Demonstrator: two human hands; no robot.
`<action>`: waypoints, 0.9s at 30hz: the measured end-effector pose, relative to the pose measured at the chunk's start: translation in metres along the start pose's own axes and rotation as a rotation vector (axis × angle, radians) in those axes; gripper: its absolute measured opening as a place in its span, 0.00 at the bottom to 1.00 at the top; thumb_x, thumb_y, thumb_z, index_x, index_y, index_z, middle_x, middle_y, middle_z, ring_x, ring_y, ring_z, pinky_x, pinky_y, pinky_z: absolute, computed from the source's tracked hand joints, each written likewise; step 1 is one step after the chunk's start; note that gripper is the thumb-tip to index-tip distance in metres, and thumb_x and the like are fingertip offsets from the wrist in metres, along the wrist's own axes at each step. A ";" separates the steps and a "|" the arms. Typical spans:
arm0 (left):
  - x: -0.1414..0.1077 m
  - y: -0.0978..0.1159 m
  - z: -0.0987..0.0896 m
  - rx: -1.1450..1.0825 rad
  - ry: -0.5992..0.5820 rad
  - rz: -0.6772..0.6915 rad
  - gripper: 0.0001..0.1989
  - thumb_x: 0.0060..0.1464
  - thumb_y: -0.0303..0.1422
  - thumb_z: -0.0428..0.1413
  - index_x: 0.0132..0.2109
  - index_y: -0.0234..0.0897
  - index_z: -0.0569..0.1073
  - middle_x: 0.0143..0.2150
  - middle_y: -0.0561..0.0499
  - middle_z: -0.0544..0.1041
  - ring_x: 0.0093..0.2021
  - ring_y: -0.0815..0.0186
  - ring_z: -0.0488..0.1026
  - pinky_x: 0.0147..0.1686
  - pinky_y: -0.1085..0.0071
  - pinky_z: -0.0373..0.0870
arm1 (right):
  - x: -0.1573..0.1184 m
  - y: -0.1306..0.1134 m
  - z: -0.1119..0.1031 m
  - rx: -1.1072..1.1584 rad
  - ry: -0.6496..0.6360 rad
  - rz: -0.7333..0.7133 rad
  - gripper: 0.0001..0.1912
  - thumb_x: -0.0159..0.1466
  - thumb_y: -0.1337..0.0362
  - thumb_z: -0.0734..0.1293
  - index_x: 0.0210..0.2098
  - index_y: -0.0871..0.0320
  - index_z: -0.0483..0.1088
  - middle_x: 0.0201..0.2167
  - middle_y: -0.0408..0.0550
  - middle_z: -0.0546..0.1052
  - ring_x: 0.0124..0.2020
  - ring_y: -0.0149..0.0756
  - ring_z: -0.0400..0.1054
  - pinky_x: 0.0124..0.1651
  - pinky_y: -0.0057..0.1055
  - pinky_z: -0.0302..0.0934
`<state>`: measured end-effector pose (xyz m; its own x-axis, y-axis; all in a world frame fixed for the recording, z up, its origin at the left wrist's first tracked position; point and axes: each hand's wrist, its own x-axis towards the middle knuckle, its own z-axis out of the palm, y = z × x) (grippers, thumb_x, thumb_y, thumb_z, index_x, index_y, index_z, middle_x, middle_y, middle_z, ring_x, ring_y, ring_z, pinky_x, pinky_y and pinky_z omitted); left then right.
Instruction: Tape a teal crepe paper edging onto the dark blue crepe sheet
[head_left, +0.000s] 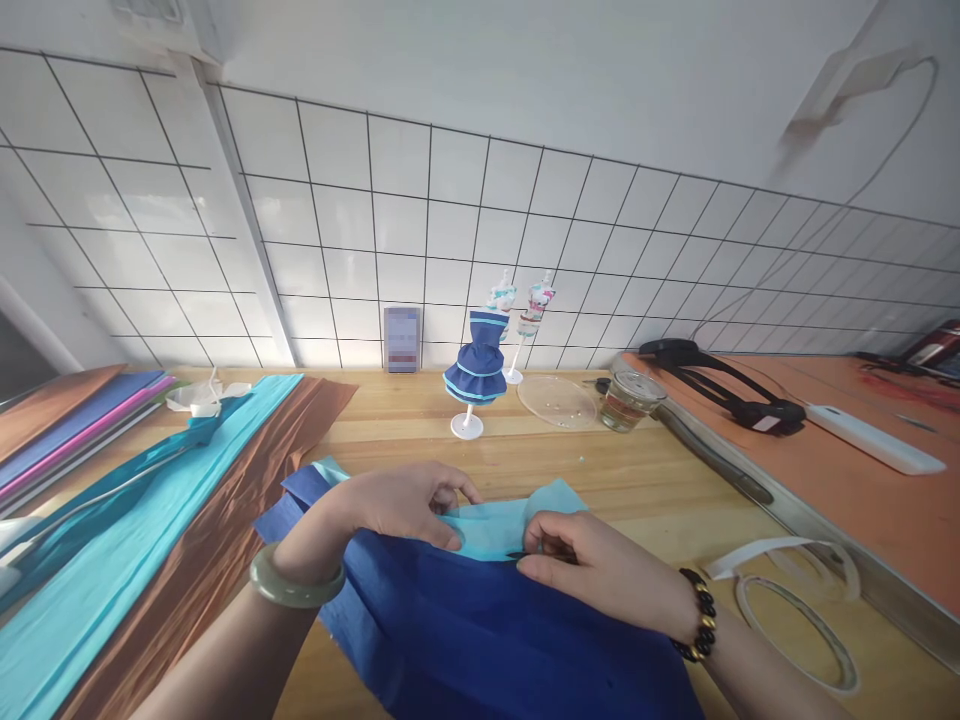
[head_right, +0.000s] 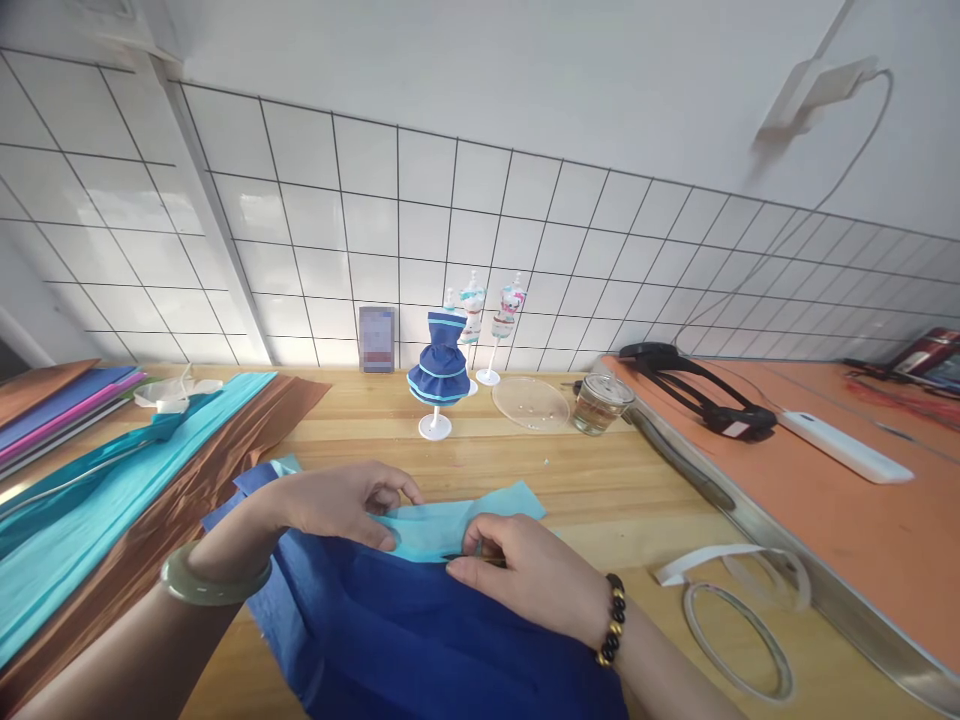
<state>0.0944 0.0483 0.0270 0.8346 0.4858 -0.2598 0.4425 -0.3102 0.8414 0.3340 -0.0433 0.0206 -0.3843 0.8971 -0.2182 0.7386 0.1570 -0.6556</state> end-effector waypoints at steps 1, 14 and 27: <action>0.000 0.000 0.000 0.006 0.002 -0.001 0.22 0.44 0.33 0.59 0.49 0.41 0.68 0.35 0.55 0.74 0.33 0.67 0.69 0.30 0.73 0.63 | 0.001 -0.001 0.000 -0.003 0.000 0.001 0.13 0.62 0.53 0.62 0.30 0.56 0.65 0.22 0.36 0.64 0.23 0.27 0.57 0.26 0.24 0.49; 0.004 -0.005 0.000 0.007 0.034 0.003 0.20 0.44 0.34 0.58 0.47 0.39 0.68 0.26 0.58 0.65 0.27 0.70 0.63 0.27 0.74 0.60 | 0.005 -0.004 0.001 0.025 -0.013 0.012 0.16 0.64 0.51 0.58 0.29 0.57 0.63 0.20 0.37 0.62 0.22 0.27 0.55 0.24 0.24 0.47; 0.004 -0.005 0.000 -0.023 0.015 -0.019 0.29 0.43 0.33 0.60 0.54 0.42 0.63 0.25 0.60 0.61 0.28 0.70 0.63 0.27 0.75 0.60 | 0.011 0.002 0.004 0.002 -0.009 0.001 0.18 0.66 0.52 0.56 0.28 0.57 0.63 0.25 0.40 0.68 0.27 0.30 0.61 0.29 0.25 0.53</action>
<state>0.0956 0.0521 0.0212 0.8212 0.5033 -0.2689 0.4504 -0.2825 0.8469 0.3292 -0.0350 0.0142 -0.3884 0.8934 -0.2256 0.7382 0.1552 -0.6564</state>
